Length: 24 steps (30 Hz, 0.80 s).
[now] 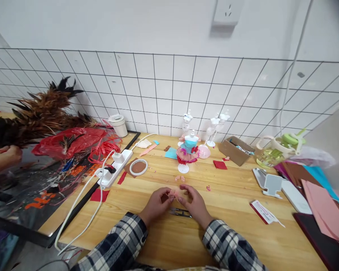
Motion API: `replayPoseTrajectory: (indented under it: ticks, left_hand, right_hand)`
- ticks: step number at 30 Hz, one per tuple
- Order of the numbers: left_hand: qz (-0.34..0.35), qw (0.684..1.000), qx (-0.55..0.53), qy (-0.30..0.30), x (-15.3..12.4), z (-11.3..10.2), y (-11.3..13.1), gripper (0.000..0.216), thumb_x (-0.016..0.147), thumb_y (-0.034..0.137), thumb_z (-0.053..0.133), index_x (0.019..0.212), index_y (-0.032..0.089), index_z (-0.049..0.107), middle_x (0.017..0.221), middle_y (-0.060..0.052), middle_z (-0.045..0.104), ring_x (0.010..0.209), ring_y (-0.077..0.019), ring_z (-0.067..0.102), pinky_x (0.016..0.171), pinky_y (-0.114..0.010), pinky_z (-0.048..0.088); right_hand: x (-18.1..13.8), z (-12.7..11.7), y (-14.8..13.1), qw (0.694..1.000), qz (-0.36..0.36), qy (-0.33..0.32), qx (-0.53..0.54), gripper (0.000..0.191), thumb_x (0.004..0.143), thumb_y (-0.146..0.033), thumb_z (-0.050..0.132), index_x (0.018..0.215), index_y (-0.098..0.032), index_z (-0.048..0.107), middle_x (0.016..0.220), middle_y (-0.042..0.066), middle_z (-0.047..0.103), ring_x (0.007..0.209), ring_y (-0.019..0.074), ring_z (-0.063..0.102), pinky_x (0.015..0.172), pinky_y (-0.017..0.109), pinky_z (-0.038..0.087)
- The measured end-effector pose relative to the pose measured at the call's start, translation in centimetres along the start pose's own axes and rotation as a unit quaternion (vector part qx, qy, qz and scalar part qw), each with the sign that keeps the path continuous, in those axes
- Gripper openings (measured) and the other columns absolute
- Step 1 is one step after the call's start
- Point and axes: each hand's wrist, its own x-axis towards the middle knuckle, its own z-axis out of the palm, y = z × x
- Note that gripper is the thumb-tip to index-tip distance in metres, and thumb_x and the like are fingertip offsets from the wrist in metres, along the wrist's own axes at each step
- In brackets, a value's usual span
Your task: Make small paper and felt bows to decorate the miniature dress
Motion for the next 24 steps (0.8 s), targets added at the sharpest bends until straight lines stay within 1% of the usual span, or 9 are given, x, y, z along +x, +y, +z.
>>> replayPoseTrajectory:
  ticks: [3, 6, 10, 14, 17, 20, 22, 24]
  left_hand:
    - [0.032, 0.997, 0.068, -0.009, -0.1, 0.0, -0.1, 0.024, 0.078, 0.038, 0.065, 0.092, 0.019, 0.069, 0.089, -0.008, 0.069, 0.085, -0.0225, 0.061, 0.078, -0.031, 0.046]
    - [0.043, 0.994, 0.100, -0.024, -0.1, 0.0, -0.1, 0.025, 0.078, 0.037, 0.066, 0.095, 0.020, 0.069, 0.091, -0.008, 0.069, 0.087, -0.0233, 0.061, 0.081, -0.033, 0.045]
    - [0.045, 0.992, 0.116, -0.033, -0.1, 0.0, 0.4, 0.028, 0.077, 0.038, 0.067, 0.098, 0.020, 0.069, 0.093, -0.009, 0.069, 0.088, -0.0239, 0.061, 0.082, -0.034, 0.045]
    - [0.071, 0.987, 0.135, -0.058, -0.2, 0.0, 0.8, 0.026, 0.077, 0.037, 0.066, 0.097, 0.022, 0.071, 0.094, -0.009, 0.070, 0.089, -0.0244, 0.061, 0.082, -0.035, 0.046]
    - [0.084, 0.988, 0.123, -0.045, -0.6, 0.1, 0.8, 0.031, 0.078, 0.035, 0.066, 0.106, 0.022, 0.070, 0.097, -0.010, 0.071, 0.093, -0.0248, 0.062, 0.086, -0.036, 0.046]
    - [0.066, 0.992, 0.101, -0.028, -0.6, 0.3, 0.6, 0.046, 0.080, 0.032, 0.065, 0.124, 0.022, 0.062, 0.098, -0.009, 0.071, 0.090, -0.0226, 0.063, 0.084, -0.035, 0.048]
    - [0.032, 0.996, 0.087, 0.014, 0.2, 0.4, 0.4, 0.052, 0.079, 0.032, 0.064, 0.130, 0.021, 0.057, 0.100, -0.009, 0.071, 0.087, -0.0215, 0.064, 0.079, -0.033, 0.049]
    - [0.001, 0.994, 0.079, 0.079, 2.1, 0.6, 0.3, 0.050, 0.076, 0.032, 0.066, 0.125, 0.020, 0.061, 0.103, -0.010, 0.070, 0.092, -0.0231, 0.064, 0.077, -0.033, 0.049]
  right_hand:
    - [0.4, 0.3, -0.3, 1.000, 0.013, -0.006, 0.004, 0.030, 0.077, -0.038, 0.068, 0.101, -0.020, 0.069, 0.101, 0.007, 0.070, 0.089, 0.0215, 0.062, 0.083, 0.036, 0.049]
    - [0.4, 0.4, -0.3, 1.000, 0.015, 0.000, 0.000, 0.019, 0.079, -0.036, 0.067, 0.087, -0.020, 0.071, 0.090, 0.007, 0.071, 0.087, 0.0218, 0.061, 0.083, 0.036, 0.048]
    - [0.2, 0.4, 0.0, 1.000, 0.018, 0.010, 0.007, 0.021, 0.075, -0.035, 0.070, 0.088, -0.019, 0.072, 0.087, 0.006, 0.071, 0.083, 0.0208, 0.061, 0.078, 0.034, 0.048]
    - [0.2, 0.4, -0.3, 0.999, 0.014, -0.001, 0.028, 0.012, 0.078, -0.029, 0.067, 0.082, -0.019, 0.071, 0.083, 0.004, 0.071, 0.080, 0.0187, 0.061, 0.077, 0.032, 0.046]
    - [0.3, -0.1, -0.6, 0.999, -0.002, 0.011, 0.035, 0.011, 0.080, -0.028, 0.065, 0.080, -0.019, 0.070, 0.083, 0.004, 0.070, 0.081, 0.0186, 0.061, 0.078, 0.031, 0.045]
    - [0.5, -0.7, -0.4, 0.997, -0.024, 0.057, 0.056, 0.014, 0.081, -0.032, 0.064, 0.079, -0.019, 0.069, 0.087, 0.006, 0.070, 0.086, 0.0198, 0.060, 0.080, 0.031, 0.045]
    - [0.8, -1.1, 0.0, 0.993, -0.016, 0.087, 0.075, 0.017, 0.080, -0.036, 0.064, 0.079, -0.019, 0.068, 0.085, 0.006, 0.069, 0.084, 0.0201, 0.060, 0.077, 0.032, 0.045]
    - [1.0, -1.3, 0.4, 0.987, 0.016, 0.101, 0.122, 0.022, 0.079, -0.040, 0.065, 0.081, -0.019, 0.068, 0.080, 0.005, 0.068, 0.076, 0.0192, 0.060, 0.070, 0.031, 0.047]
